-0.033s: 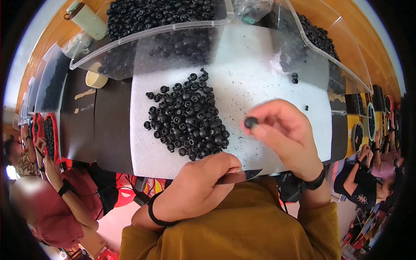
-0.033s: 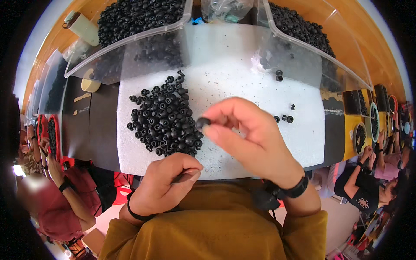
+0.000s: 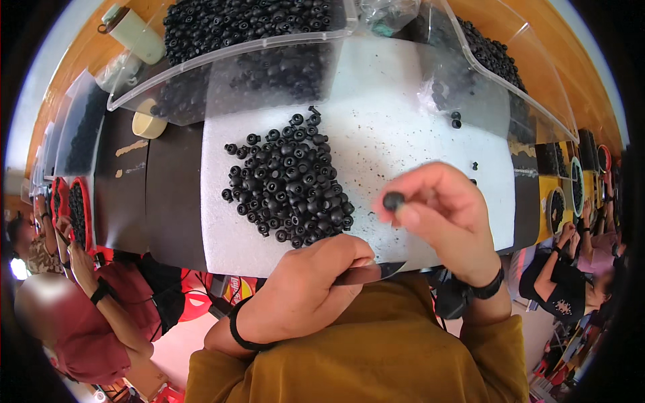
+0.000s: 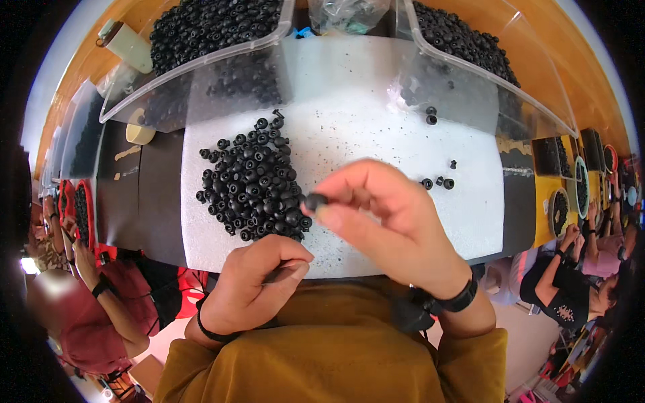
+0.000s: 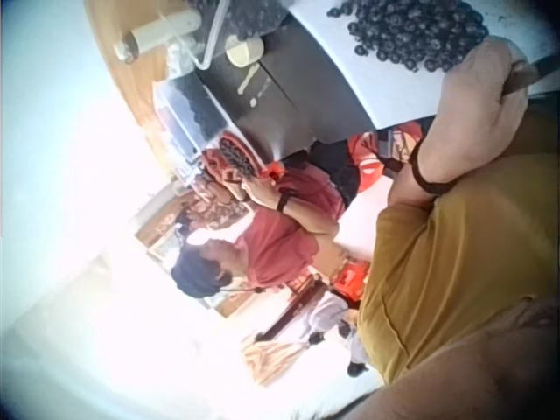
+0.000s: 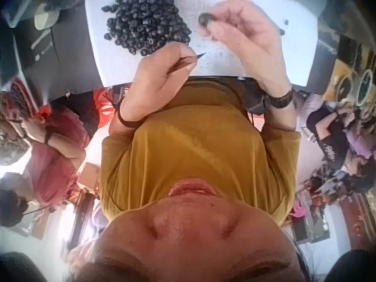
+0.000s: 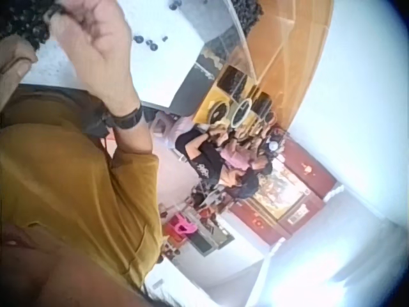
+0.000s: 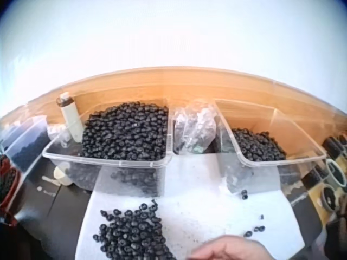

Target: Trimming excess material from small black rubber industrial components using a knife.

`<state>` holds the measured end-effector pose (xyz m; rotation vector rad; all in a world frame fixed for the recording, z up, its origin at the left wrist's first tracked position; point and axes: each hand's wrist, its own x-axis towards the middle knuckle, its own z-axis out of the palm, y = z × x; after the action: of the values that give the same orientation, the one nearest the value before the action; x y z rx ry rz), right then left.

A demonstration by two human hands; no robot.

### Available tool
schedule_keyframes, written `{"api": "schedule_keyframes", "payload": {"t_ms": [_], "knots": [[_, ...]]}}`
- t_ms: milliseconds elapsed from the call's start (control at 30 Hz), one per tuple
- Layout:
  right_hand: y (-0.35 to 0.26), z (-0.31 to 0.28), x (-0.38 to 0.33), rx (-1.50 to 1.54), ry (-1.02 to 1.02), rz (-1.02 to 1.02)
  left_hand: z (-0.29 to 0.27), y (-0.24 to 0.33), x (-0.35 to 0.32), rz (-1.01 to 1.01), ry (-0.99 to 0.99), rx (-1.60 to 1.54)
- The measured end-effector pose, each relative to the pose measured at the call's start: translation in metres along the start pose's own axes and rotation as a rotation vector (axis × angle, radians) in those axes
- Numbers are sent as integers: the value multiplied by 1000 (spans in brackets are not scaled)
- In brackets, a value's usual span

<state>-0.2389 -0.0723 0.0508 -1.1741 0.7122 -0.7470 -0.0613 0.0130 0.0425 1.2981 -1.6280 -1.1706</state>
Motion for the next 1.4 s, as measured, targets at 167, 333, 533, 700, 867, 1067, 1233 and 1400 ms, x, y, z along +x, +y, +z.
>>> {"api": "schedule_keyframes", "payload": {"t_ms": [167, 333, 533, 700, 867, 1067, 1233, 1400], "knots": [[14, -12, -25, 237, -73, -115, 2, 16, 13, 21, 23, 95], [20, -26, -36, 357, -160, -199, 24, 11, 23, 190, 85, 254], [20, -33, -45, 360, -157, -219, 33, 17, 30, 235, 89, 350], [23, -36, -47, 370, -156, -227, 35, 20, 33, 237, 84, 392], [24, -36, -47, 318, -150, -253, 35, 21, 35, 214, 64, 408], [7, -33, -50, 97, -249, -378, 39, 11, 36, 65, 80, 420], [13, -34, -48, 183, -57, -399, 35, 19, 32, -6, 71, 176], [17, -34, -46, 93, -54, -450, 27, 24, 27, 5, 28, 2]]}}
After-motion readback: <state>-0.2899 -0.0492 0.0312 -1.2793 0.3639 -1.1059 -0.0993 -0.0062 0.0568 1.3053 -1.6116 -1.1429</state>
